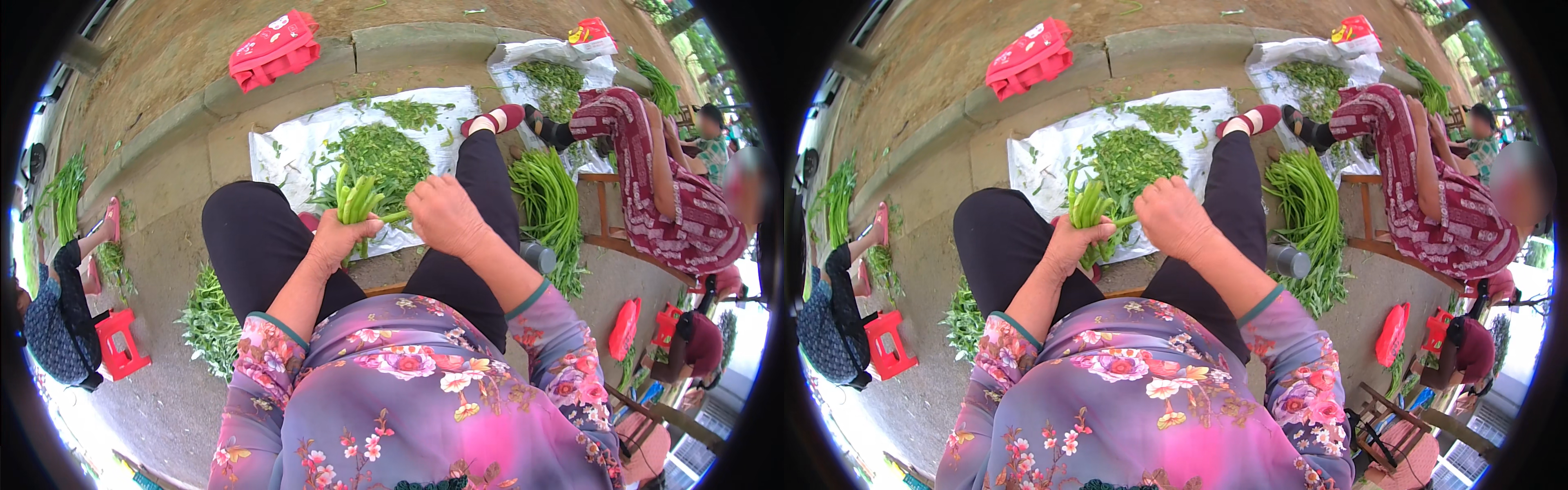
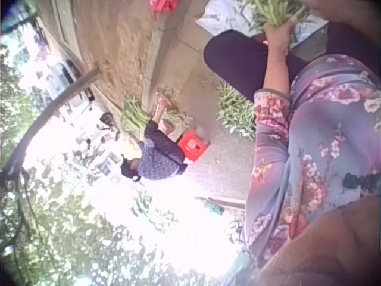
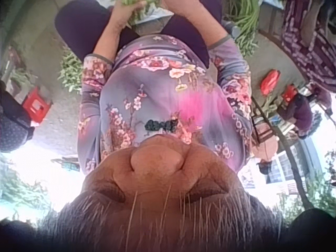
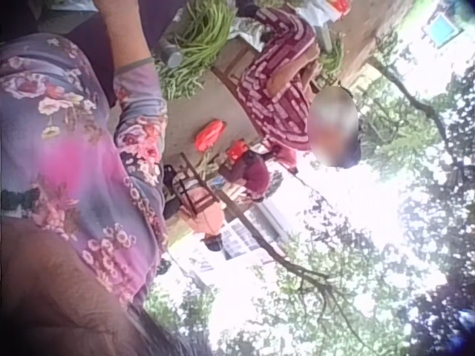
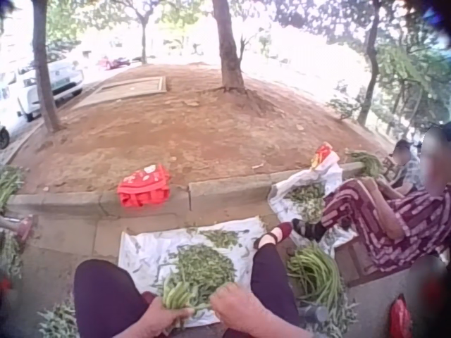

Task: The person picks small leaves off of long green vegetable stalks by hand, gathering the leaves on a plastic sheet spread on the ground.

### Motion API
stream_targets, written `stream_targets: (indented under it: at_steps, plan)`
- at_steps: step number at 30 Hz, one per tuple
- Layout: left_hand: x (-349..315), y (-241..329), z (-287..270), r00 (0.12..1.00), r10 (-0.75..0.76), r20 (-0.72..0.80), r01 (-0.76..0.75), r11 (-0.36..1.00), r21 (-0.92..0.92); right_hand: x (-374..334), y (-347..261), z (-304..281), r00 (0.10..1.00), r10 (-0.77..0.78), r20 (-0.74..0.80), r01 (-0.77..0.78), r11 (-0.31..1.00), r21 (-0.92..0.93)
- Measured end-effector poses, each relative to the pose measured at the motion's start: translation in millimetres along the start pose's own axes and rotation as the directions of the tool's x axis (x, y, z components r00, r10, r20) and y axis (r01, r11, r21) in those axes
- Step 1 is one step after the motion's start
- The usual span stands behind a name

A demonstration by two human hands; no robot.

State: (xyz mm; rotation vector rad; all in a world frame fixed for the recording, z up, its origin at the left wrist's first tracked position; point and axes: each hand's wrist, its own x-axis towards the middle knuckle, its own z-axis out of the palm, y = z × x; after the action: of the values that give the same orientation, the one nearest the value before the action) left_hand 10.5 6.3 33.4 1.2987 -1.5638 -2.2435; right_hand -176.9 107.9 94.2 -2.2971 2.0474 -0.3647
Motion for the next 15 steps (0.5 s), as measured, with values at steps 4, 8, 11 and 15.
stream_targets:
  at_steps: [4,8,11,15]
  plan:
    - [-2,6,-5,0.999,0.0,-0.039,-0.002,0.998,-0.06,5,24,-13,0.991,0.125,-0.037,-0.122,0.99,0.076]
    - [-4,7,-5,1.0,0.003,-0.02,-0.006,0.989,-0.145,14,32,-27,0.944,0.255,-0.207,-0.21,0.953,0.216]
    - [-4,10,-4,1.0,0.003,-0.011,-0.004,0.989,-0.148,17,32,-28,0.926,0.33,-0.182,-0.28,0.926,0.252]
    - [-5,10,-2,1.0,-0.002,-0.003,0.002,0.992,-0.129,11,37,-7,0.931,0.366,0.002,-0.361,0.918,0.165]
